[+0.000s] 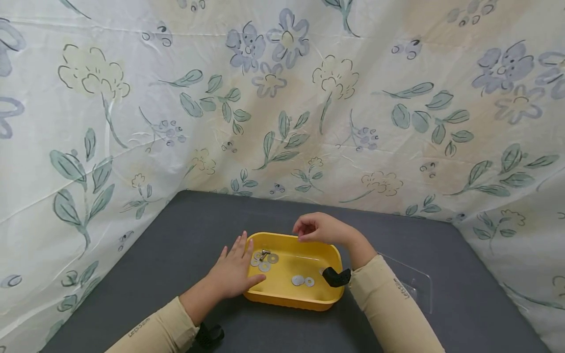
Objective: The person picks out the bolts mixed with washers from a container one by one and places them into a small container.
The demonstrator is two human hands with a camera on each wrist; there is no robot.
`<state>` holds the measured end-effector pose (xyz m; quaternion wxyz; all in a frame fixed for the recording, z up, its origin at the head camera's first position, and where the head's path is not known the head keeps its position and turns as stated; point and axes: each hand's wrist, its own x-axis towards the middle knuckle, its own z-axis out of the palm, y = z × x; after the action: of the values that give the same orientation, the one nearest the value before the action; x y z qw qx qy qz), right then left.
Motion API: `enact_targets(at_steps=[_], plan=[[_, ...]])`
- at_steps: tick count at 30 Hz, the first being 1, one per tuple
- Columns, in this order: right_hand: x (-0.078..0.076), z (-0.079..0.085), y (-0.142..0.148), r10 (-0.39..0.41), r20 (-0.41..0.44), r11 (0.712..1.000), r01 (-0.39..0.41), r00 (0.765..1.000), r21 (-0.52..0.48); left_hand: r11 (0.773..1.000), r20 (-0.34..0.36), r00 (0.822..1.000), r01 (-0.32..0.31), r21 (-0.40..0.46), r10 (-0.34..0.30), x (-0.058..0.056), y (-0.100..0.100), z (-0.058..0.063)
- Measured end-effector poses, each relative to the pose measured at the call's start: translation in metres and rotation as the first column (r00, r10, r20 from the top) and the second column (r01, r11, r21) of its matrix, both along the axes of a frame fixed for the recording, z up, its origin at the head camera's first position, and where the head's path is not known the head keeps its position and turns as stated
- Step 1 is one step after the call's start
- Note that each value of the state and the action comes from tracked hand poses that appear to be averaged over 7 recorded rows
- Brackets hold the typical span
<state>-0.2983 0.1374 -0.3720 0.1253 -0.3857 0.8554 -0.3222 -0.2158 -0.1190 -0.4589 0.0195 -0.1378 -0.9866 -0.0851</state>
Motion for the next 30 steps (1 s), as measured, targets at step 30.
enact_targets(at_steps=[30], plan=[[-0.033,-0.061,-0.067,0.114,-0.009,0.91,-0.101,0.993,0.402,1.0,-0.015,1.0,-0.004,0.007,0.004,-0.01,0.006,-0.002]])
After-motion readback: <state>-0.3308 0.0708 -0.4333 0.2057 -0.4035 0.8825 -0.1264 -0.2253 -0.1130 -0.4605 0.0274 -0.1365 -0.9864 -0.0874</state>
